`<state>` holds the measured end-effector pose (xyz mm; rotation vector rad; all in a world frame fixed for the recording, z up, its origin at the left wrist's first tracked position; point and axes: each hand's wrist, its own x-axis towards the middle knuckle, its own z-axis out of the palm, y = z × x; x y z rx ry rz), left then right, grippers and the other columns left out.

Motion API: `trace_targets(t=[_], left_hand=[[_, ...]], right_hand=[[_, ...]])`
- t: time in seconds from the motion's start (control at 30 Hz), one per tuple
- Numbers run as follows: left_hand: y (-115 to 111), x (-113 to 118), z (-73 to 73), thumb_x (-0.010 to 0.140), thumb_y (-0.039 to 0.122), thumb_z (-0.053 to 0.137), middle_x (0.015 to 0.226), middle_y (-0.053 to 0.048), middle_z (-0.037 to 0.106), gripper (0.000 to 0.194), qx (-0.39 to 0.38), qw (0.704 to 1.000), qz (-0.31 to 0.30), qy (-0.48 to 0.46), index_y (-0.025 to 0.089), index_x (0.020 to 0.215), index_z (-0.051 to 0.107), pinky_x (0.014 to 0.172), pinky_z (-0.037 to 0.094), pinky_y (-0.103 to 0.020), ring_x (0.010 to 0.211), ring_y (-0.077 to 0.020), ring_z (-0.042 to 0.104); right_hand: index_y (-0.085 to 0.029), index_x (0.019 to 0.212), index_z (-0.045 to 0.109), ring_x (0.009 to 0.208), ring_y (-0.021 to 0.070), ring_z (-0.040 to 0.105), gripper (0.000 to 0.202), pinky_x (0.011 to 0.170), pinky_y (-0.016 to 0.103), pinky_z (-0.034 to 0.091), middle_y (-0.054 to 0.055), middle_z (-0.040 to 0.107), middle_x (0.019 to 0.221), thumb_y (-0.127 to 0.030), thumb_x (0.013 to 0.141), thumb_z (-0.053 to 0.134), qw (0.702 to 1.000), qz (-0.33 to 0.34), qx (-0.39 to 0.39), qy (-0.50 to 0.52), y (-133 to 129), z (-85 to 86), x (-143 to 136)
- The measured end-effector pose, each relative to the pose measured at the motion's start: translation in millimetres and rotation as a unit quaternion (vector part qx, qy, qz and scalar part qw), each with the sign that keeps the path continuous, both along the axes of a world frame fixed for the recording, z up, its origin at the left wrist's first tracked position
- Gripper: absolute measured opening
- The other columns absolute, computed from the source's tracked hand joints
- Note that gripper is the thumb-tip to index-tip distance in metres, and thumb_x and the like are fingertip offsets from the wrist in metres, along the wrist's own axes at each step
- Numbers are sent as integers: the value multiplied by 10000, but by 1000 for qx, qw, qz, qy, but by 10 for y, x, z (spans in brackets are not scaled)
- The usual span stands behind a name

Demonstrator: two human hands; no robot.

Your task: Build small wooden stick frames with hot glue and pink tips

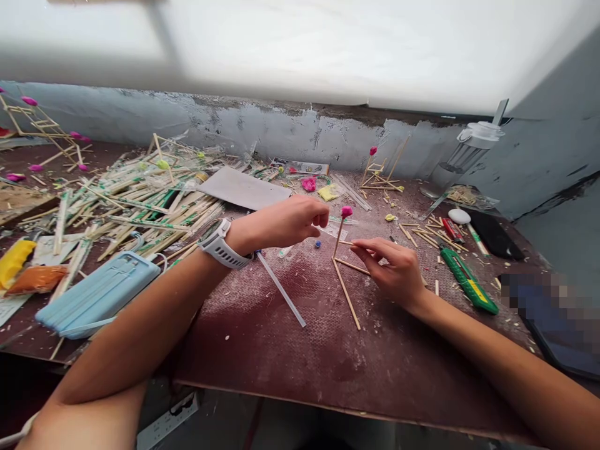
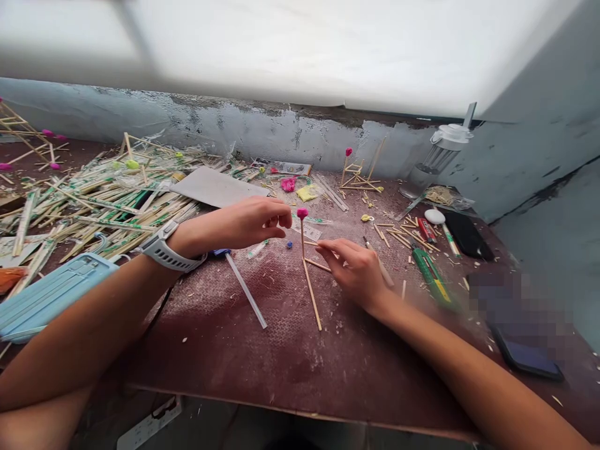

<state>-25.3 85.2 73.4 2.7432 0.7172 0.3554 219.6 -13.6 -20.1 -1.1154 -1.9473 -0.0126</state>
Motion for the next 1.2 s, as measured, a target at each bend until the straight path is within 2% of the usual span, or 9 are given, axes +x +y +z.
trace_targets(t=[0.13,0.33,0.47,1.07,1.2], left_hand=[[-30,-10,61,868,107,670,862,-52,722,96,-20,1000,-5,-21,151,934,724,668,427,-255,746,-136,610],[-51,-41,134,846,109,631,879,-37,715,140,-121,989,-49,-74,148,963,698,661,478,-229,750,-116,633],[-66,-47,177,821,110,621,933,-41,706,152,-162,981,-66,-82,154,961,662,683,501,-225,787,-115,637],[-54,-51,153,809,116,619,973,-50,686,158,-224,963,-89,-117,157,961,608,706,518,-237,837,-123,651],[-72,-84,217,787,102,648,927,-33,657,151,-258,951,-95,-138,164,916,601,707,520,-245,812,-120,631]], right_hand=[[-233,1051,772,719,176,754,109,675,301,591,34,825,926,-226,1012,671,1000,-1,3,-3,1,0,0],[-234,1044,773,732,177,764,106,675,298,598,36,826,925,-230,1012,673,1000,3,9,-4,4,7,1],[-222,1038,764,755,173,768,83,694,291,597,34,826,928,-215,1004,689,1000,4,19,-4,9,1,0],[-220,1036,759,754,170,763,81,685,286,584,35,824,921,-196,1001,689,1000,6,22,-5,12,1,1],[-226,1031,765,756,172,765,94,692,293,591,36,826,925,-198,1005,679,1000,6,18,-2,6,12,-3]])
